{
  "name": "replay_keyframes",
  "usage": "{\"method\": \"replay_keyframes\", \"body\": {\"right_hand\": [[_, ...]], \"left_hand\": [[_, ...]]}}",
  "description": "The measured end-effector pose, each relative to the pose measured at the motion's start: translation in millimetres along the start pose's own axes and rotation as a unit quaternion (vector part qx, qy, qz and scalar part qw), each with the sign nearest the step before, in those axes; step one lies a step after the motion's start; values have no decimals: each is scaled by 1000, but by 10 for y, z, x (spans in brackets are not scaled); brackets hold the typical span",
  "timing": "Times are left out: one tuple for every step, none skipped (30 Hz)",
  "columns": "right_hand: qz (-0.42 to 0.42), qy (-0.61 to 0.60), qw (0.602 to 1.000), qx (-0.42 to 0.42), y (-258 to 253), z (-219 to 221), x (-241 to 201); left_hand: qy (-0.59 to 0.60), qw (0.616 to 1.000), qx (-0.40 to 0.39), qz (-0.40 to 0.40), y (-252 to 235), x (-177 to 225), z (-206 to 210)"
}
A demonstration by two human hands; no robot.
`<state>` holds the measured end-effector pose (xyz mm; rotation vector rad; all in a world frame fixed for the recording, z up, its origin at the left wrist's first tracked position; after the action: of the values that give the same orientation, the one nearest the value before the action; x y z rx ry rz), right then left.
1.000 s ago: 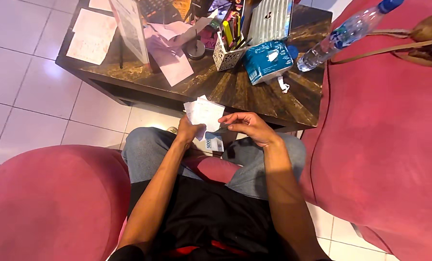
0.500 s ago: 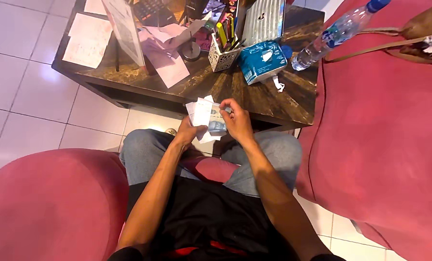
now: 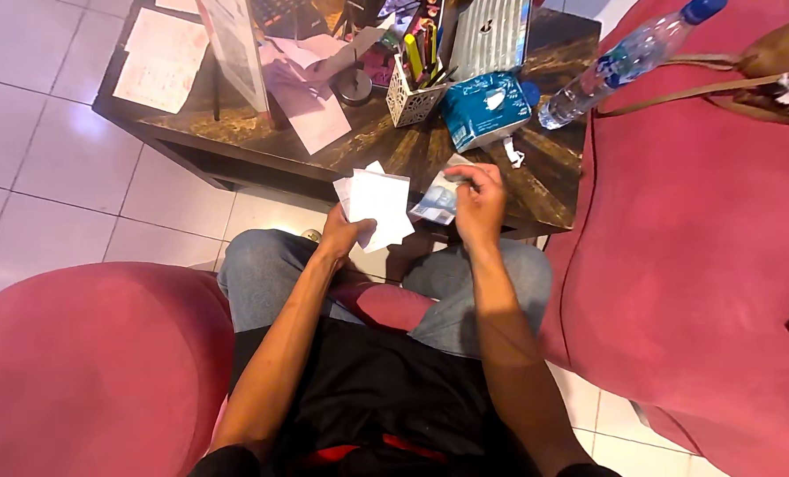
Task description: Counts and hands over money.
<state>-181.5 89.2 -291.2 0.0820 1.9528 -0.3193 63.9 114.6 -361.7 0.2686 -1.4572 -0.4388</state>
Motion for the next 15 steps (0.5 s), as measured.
{"method": "replay_keyframes", "body": {"right_hand": [[2, -26, 999, 21, -22, -72, 24], [1, -50, 998, 35, -31, -120, 45], [1, -70, 997, 42, -31, -147, 56], [3, -83, 996, 42, -26, -157, 56], [6, -94, 995, 38, -21, -153, 51], [11, -100, 995, 28, -16, -140, 44], [19, -98, 995, 14, -11, -122, 38], [31, -95, 995, -8, -6, -98, 31], [44, -90, 994, -39, 2, -64, 22], [60, -82, 992, -71, 13, -23, 20], [69, -69, 991, -96, 30, 19, 25], [68, -50, 990, -112, 43, 57, 30], [67, -37, 990, -122, 50, 86, 37], [66, -30, 989, -127, 52, 102, 44], [66, -28, 989, -127, 49, 107, 47]], "left_hand": [[2, 1000, 0, 3, -2, -6, 2], [4, 1000, 0, 4, -5, -9, 8], [5, 1000, 1, 3, -7, -10, 16], [5, 1000, 1, 1, -8, -5, 25], [6, 1000, 2, 0, -11, 1, 32], [3, 1000, 4, 1, -14, 9, 35], [-1, 1000, 6, 6, -18, 13, 31], [-7, 1000, 10, 14, -24, 10, 23], [-13, 999, 18, 23, -32, 9, 11], [-16, 999, 29, 33, -40, 8, -3], [-18, 998, 39, 41, -44, 10, -17], [-21, 997, 50, 50, -47, 18, -28], [-23, 996, 57, 58, -50, 29, -37], [-24, 996, 62, 64, -51, 35, -44], [-24, 995, 67, 68, -51, 39, -47]]}}
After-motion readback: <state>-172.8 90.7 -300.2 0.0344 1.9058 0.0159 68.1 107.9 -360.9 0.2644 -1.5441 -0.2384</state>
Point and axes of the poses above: each hand's wrist, its own y-axis away from the middle knuckle, its own z-axis out of the palm, x = y × z, the point moved 4 cm from there along -y, towards the middle knuckle, and after that the axes turned 11 degrees about -y, right-handed, at the moved point
